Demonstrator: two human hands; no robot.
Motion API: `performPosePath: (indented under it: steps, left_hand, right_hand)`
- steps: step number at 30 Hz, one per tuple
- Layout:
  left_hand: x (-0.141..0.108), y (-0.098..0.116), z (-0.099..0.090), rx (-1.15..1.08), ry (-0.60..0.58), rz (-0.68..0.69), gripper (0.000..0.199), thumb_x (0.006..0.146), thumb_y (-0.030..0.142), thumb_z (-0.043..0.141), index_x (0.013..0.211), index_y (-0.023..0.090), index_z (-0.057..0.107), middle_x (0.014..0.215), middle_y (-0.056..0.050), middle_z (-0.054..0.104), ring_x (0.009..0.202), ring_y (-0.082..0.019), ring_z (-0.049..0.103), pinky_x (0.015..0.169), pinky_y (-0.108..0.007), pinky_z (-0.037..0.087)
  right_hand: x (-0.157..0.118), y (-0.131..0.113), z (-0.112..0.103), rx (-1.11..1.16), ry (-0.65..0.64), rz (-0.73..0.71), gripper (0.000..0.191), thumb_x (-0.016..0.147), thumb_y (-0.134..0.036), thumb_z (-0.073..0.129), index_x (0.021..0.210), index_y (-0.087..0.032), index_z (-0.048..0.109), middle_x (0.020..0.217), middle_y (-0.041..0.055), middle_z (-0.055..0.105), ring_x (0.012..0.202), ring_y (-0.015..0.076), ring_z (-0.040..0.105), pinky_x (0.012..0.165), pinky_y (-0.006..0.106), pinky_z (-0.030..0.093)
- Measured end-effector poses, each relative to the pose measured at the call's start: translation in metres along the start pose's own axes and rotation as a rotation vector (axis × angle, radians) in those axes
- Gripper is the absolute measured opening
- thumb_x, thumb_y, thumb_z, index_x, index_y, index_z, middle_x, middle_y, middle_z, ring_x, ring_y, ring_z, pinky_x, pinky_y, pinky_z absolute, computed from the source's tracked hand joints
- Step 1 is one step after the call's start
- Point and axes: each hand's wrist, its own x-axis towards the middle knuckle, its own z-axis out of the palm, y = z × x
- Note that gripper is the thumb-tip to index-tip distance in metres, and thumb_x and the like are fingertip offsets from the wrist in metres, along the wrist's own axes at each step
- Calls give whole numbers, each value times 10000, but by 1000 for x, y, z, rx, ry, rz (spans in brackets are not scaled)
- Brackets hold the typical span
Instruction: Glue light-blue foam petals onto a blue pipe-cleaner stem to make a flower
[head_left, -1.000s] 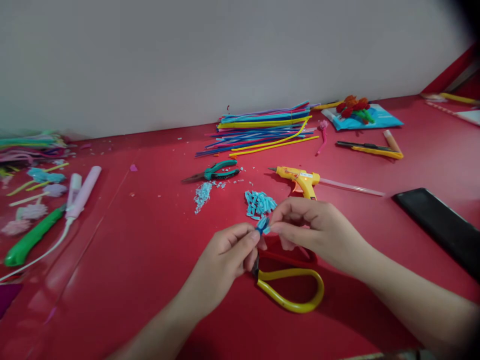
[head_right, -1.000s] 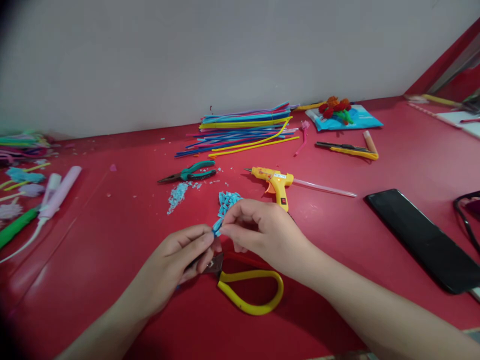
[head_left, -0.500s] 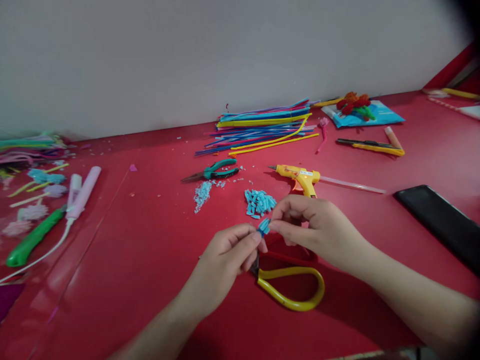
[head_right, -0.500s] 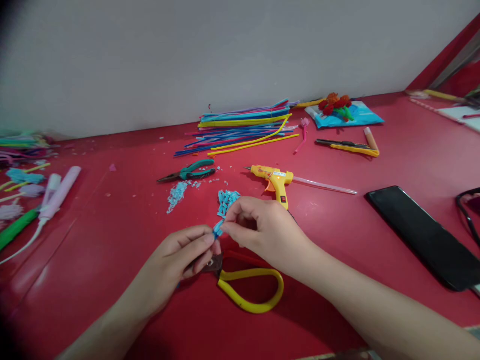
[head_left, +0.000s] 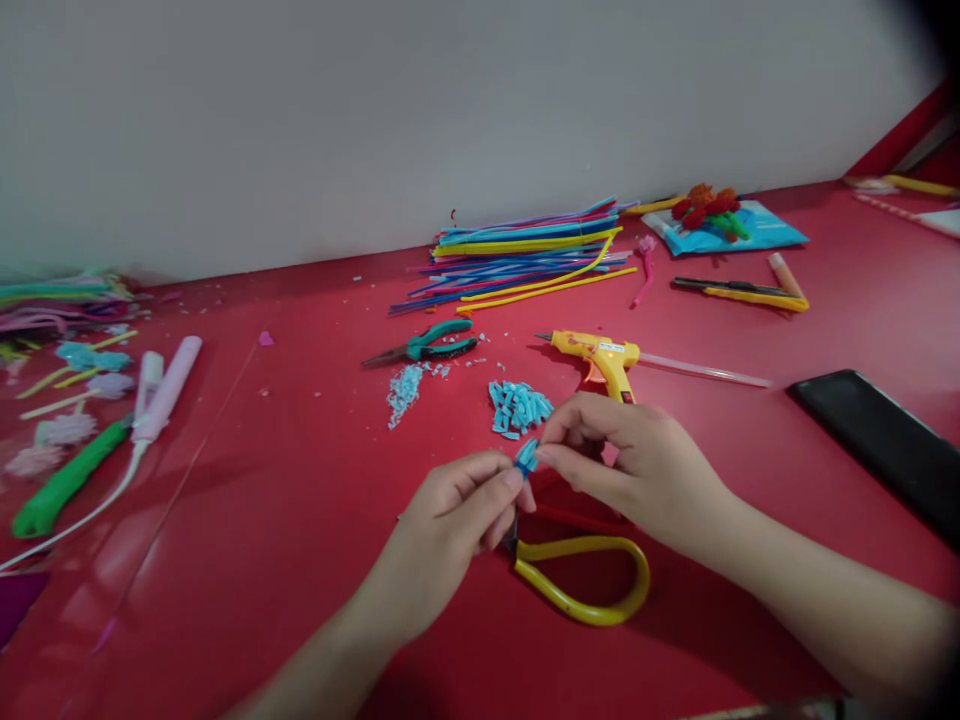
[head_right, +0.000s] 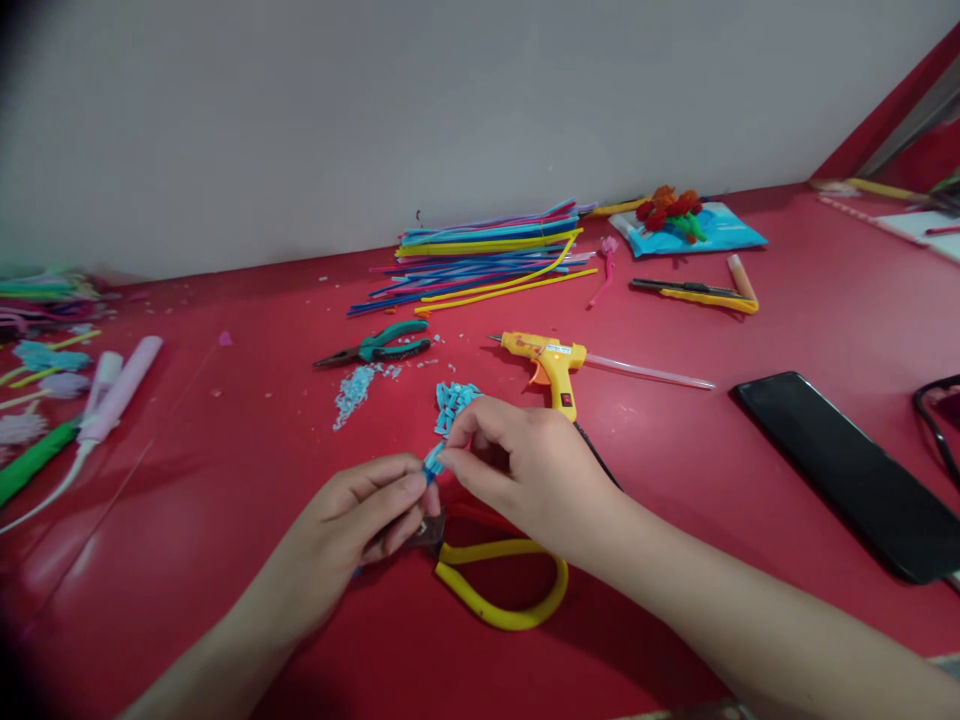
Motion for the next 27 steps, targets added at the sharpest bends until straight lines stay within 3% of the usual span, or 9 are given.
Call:
performPosePath:
  steps: [8,13,19,22,27]
  left_hand:
    - [1,0,-2,-23,-12,14,288,877,358,456,706,156,570,471,69,336,445,-59,258,427,-197,188]
    - [-1,-2,-3,-4,3,71,279,886,362,449,741,160,575,498,70,356,450,-55,256,438,-189,206]
    - [-3,-11,-6,176,99,329,248,902,326,423,742,178,542,606,37,431,557,-80,386,522,-185,320]
    - [-1,-15,-9,281,120,515,218,908,290,408,772,186,543,663,18,454,596,-94,419,560,-197,352]
    - [3,-18,-10,323,59,733,203,910,275,396,851,187,570,806,-40,510,708,-133,479,633,-225,405]
  right_hand:
    - [-2,0,0,-6,23,-59,52,825,-238,556,792,-199,568,588,-45,571,503,75,488,466,174,375]
    - [-6,-1,-7,-48,155,-214,69,827,-191,550,896,-193,555,562,-62,537,469,60,479,479,164,388]
    - [-14,0,-2,-202,218,-513,111,815,-178,573,916,-195,532,617,-41,574,533,84,520,559,201,416]
    - [-16,0,1,-182,223,-562,117,806,-159,586,899,-189,522,599,-46,560,542,84,514,578,201,419]
    - [-16,-2,4,-106,201,-599,141,795,-159,607,899,-177,512,621,-47,551,548,73,483,562,189,396]
